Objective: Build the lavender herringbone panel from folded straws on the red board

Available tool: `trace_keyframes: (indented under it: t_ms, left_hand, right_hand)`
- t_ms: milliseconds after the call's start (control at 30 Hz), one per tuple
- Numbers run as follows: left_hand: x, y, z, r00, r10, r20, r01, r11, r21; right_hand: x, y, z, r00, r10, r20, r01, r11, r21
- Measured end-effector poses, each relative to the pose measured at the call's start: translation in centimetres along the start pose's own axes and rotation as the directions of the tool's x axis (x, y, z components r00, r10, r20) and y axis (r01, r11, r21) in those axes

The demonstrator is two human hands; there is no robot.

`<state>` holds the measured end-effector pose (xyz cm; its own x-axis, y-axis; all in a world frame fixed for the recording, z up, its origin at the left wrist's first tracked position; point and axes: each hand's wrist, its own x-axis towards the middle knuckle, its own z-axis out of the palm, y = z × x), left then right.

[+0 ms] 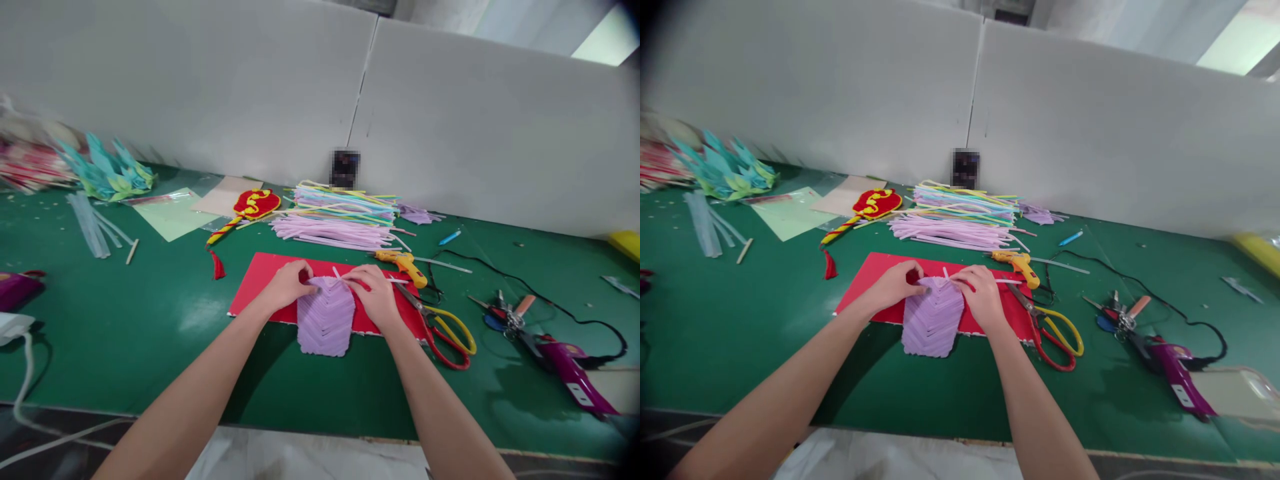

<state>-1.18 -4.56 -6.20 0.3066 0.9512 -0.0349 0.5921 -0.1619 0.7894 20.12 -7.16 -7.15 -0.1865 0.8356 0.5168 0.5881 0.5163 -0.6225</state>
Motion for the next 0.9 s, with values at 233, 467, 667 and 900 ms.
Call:
trace_keyframes:
  t_ms: [233,467,667,900]
  left_hand:
    - [0.0,-0.1,0.8,0.998,-0.042,0.056,0.062,0.905,-0.421]
    - [-0.1,0.3,1.8,0.991,-0.095,0.099,0.136,0.769,-0.625]
    - [0.0,-0.1,1.5,0.985,-0.064,0.162,0.152,0.771,-0.619]
    - [0.0,-0.1,1.7,0.979,-0.137,0.152,0.202,0.761,-0.616]
  right_hand:
    - [0.0,0.0,-0.1,0.998,0.034,-0.053,-0.032,0.998,0.051]
    - [-0.1,-0.4,-0.2,0.994,-0.109,-0.030,0.111,0.991,0.071]
    - [-0.1,0.1,0.0,0.978,-0.205,0.039,0.206,0.978,-0.019]
    - [-0.1,0.1,0.0,0.974,-0.210,0.088,0.216,0.974,-0.074]
